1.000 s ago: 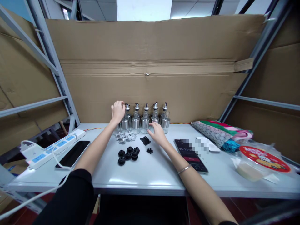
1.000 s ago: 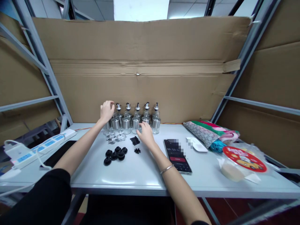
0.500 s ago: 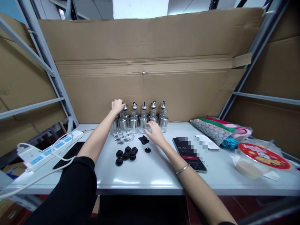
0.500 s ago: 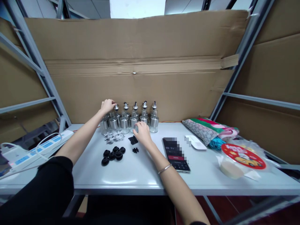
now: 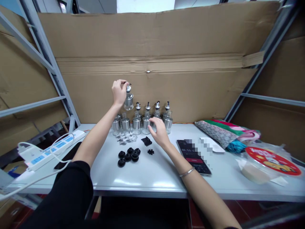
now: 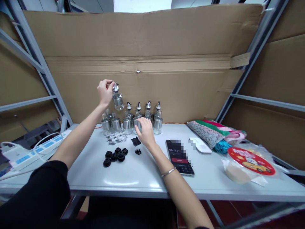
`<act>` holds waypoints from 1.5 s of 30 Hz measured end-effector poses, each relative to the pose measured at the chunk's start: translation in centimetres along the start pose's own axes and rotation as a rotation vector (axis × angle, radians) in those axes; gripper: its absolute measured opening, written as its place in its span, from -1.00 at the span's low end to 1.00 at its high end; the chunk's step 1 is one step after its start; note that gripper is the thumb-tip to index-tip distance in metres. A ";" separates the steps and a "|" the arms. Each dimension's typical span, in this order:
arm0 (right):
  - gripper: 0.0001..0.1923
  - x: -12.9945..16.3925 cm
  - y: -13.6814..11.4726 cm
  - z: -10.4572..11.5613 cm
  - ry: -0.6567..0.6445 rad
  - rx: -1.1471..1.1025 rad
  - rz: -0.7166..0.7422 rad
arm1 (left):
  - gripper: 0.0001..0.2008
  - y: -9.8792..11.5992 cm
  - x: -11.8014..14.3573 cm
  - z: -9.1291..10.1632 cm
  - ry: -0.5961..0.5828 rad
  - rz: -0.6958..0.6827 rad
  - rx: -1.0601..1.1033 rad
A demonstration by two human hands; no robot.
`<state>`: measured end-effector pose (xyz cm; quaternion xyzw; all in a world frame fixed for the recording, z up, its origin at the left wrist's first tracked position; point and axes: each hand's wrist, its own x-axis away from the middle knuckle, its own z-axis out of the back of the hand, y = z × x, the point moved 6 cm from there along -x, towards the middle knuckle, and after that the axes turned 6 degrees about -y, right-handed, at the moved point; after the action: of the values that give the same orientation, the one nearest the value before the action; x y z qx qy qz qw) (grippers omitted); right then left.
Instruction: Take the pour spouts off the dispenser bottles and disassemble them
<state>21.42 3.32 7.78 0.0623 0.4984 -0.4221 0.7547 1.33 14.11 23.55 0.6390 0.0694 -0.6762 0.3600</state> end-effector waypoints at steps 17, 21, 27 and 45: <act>-0.56 2.8 -4.6 -7.2 -0.464 -0.038 0.018 | -0.74 4.8 12.3 -4.6 -0.140 0.015 0.484; -0.58 3.4 -3.6 -8.3 -0.636 0.045 -0.014 | -0.76 2.5 11.5 -5.2 -0.164 0.074 0.528; -0.45 3.0 -2.6 -8.5 -0.709 0.087 -0.090 | -0.80 3.3 9.5 -2.7 -0.101 0.043 0.547; -0.55 1.4 -1.8 -6.8 -0.651 -0.009 -0.204 | -0.72 6.4 7.4 4.0 -0.011 -0.034 0.392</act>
<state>15.57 4.85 3.84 -0.1290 0.2370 -0.4909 0.8284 2.28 4.25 19.78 0.6917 -0.0547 -0.6865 0.2175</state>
